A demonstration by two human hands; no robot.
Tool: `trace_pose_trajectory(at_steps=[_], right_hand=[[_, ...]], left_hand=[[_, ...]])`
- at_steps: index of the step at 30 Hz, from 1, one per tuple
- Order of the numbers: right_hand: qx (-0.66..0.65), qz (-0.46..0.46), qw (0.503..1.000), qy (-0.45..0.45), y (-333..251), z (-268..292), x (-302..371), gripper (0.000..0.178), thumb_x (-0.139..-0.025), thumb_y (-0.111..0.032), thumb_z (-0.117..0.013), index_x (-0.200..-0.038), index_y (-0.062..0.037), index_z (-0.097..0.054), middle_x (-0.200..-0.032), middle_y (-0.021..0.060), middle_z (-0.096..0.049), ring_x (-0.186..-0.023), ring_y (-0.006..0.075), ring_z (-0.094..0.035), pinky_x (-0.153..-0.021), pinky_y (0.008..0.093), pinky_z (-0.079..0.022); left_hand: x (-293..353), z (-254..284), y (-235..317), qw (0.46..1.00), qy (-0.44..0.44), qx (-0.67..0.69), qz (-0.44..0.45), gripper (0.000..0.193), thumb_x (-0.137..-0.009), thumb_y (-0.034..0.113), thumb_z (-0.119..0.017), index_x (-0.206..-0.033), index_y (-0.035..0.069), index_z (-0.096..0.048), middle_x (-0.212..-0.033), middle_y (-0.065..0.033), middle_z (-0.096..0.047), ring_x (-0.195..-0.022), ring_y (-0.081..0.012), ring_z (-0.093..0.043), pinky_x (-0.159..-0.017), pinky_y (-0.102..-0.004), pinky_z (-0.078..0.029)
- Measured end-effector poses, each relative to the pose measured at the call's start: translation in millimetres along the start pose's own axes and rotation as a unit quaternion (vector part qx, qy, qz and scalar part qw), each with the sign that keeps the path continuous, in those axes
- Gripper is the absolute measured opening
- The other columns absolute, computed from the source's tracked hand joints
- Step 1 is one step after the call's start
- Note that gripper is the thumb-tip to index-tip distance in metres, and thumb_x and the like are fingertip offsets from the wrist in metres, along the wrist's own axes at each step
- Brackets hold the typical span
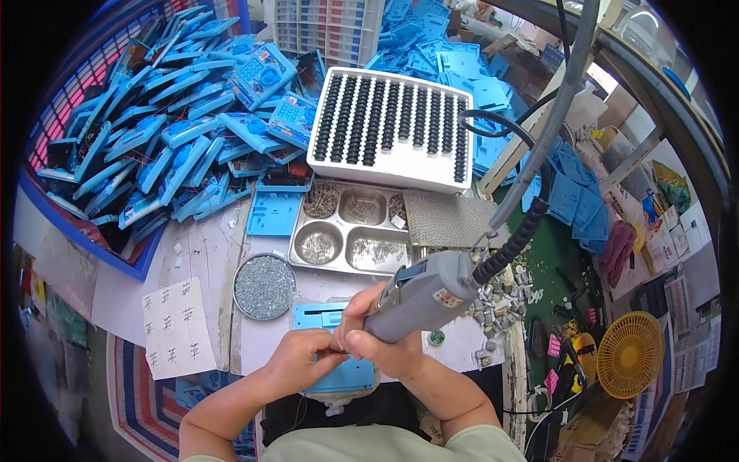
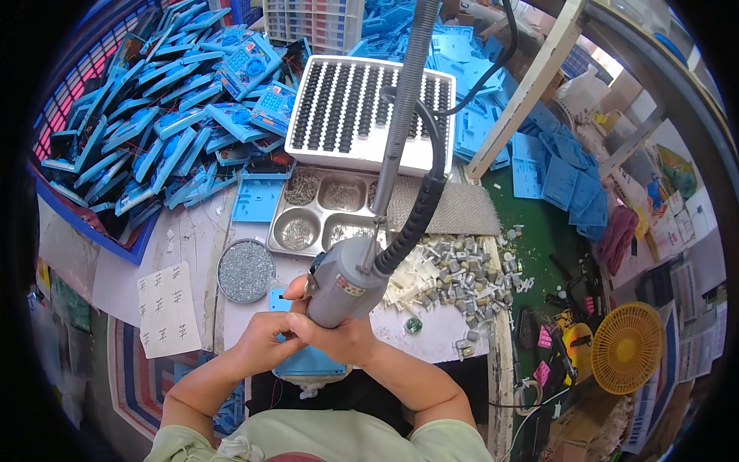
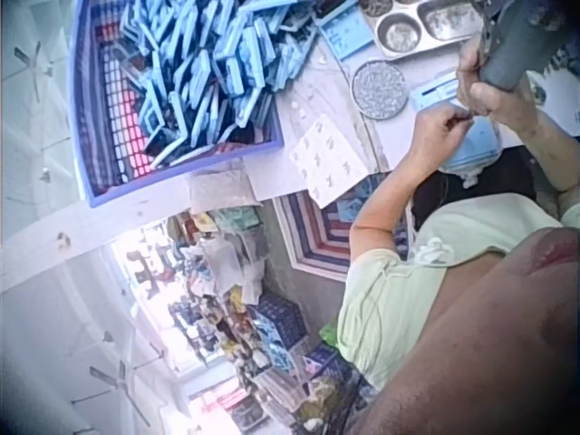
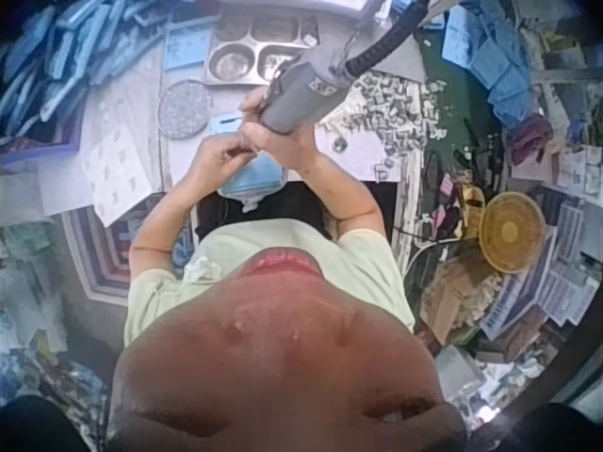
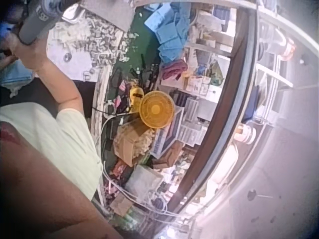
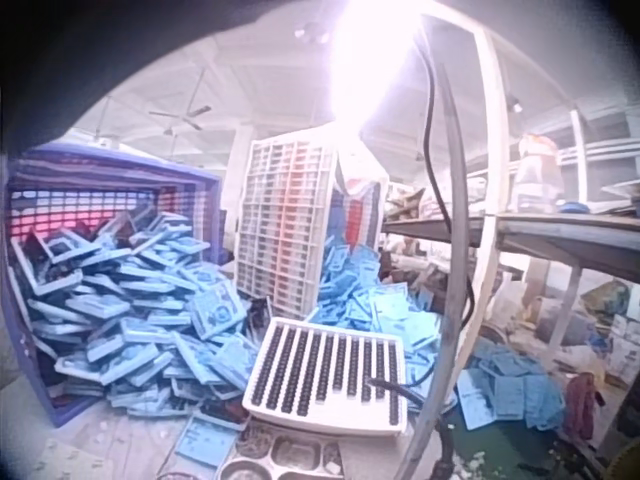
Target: Assembling the internal components, soldering wires, and securing screws for a blue plastic electronic device casing.
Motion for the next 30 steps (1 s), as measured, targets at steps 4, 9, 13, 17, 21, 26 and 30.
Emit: trace_pose_trajectory(at_steps=[4,9,13,17,21,26,30], right_hand=[[0.020,0.011,1.000,-0.004,-3,2,0,0.032,-0.090,0.004,-0.065,-0.118,-0.0019,-0.050,-0.071,0.0063,-0.058,-0.060,0.0140,-0.057,-0.063,0.0340,-0.052],[0.045,0.002,0.999,-0.004,1,7,0,0.032,-0.090,0.005,-0.065,-0.118,-0.0012,-0.050,-0.072,0.0061,-0.058,-0.061,0.0133,-0.058,-0.062,0.0325,-0.052],[0.050,-0.025,0.998,0.014,3,9,0,0.031,-0.089,0.007,-0.064,-0.117,-0.0009,-0.051,-0.073,0.0063,-0.059,-0.062,0.0132,-0.059,-0.062,0.0314,-0.052],[0.054,-0.048,0.997,0.036,7,14,-3,0.033,-0.087,0.010,-0.064,-0.116,-0.0011,-0.051,-0.072,0.0065,-0.059,-0.060,0.0141,-0.058,-0.061,0.0318,-0.052],[-0.031,-0.071,0.996,0.048,13,20,4,0.036,-0.088,0.001,-0.073,-0.121,-0.0007,-0.057,-0.091,0.0035,-0.061,-0.076,0.0086,-0.059,-0.066,0.0251,-0.050],[0.033,0.005,0.997,0.075,-11,28,25,0.037,-0.092,-0.023,-0.073,-0.116,-0.0095,-0.048,-0.062,-0.0011,-0.044,-0.052,0.0129,-0.041,-0.054,0.0320,-0.042],[0.038,-0.008,0.998,0.048,-2,24,44,0.035,-0.094,-0.024,-0.073,-0.115,-0.0110,-0.048,-0.064,-0.0005,-0.046,-0.053,0.0127,-0.044,-0.054,0.0327,-0.044]], left_hand=[[-6,0,4,0.998,-0.021,-0.051,-0.008,0.012,-0.085,0.013,-0.078,-0.093,0.004,-0.074,-0.079,-0.0125,-0.070,-0.070,-0.0280,-0.068,-0.063,-0.0381,-0.053],[-15,-4,7,0.994,-0.064,-0.089,-0.013,0.013,-0.085,0.016,-0.077,-0.087,0.004,-0.071,-0.080,-0.0144,-0.070,-0.074,-0.0343,-0.068,-0.066,-0.0440,-0.053],[-21,-8,8,0.987,-0.080,-0.131,-0.038,0.013,-0.085,0.016,-0.076,-0.087,0.005,-0.070,-0.080,-0.0146,-0.070,-0.077,-0.0360,-0.069,-0.068,-0.0460,-0.054],[-27,-13,14,0.980,-0.105,-0.160,-0.058,0.013,-0.083,0.017,-0.075,-0.090,0.007,-0.072,-0.080,-0.0146,-0.070,-0.077,-0.0372,-0.069,-0.069,-0.0470,-0.054],[-23,-20,1,0.985,-0.137,-0.084,-0.055,0.011,-0.083,0.016,-0.072,-0.087,0.006,-0.075,-0.081,-0.0163,-0.072,-0.076,-0.0380,-0.070,-0.071,-0.0467,-0.056],[-15,39,-26,0.993,0.049,-0.107,0.020,0.016,-0.090,0.018,-0.072,-0.088,0.002,-0.073,-0.075,-0.0156,-0.068,-0.067,-0.0307,-0.066,-0.064,-0.0378,-0.052],[12,44,-46,0.981,0.106,-0.154,0.058,0.029,-0.093,0.023,-0.072,-0.076,0.001,-0.065,-0.065,-0.0161,-0.062,-0.059,-0.0356,-0.061,-0.055,-0.0410,-0.047]])
Point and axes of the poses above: each hand's wrist, its own x-axis away from the middle knuckle, its own z-axis out of the back of the hand, y = z × x, the point moved 9 cm from there along -x, towards the middle knuckle
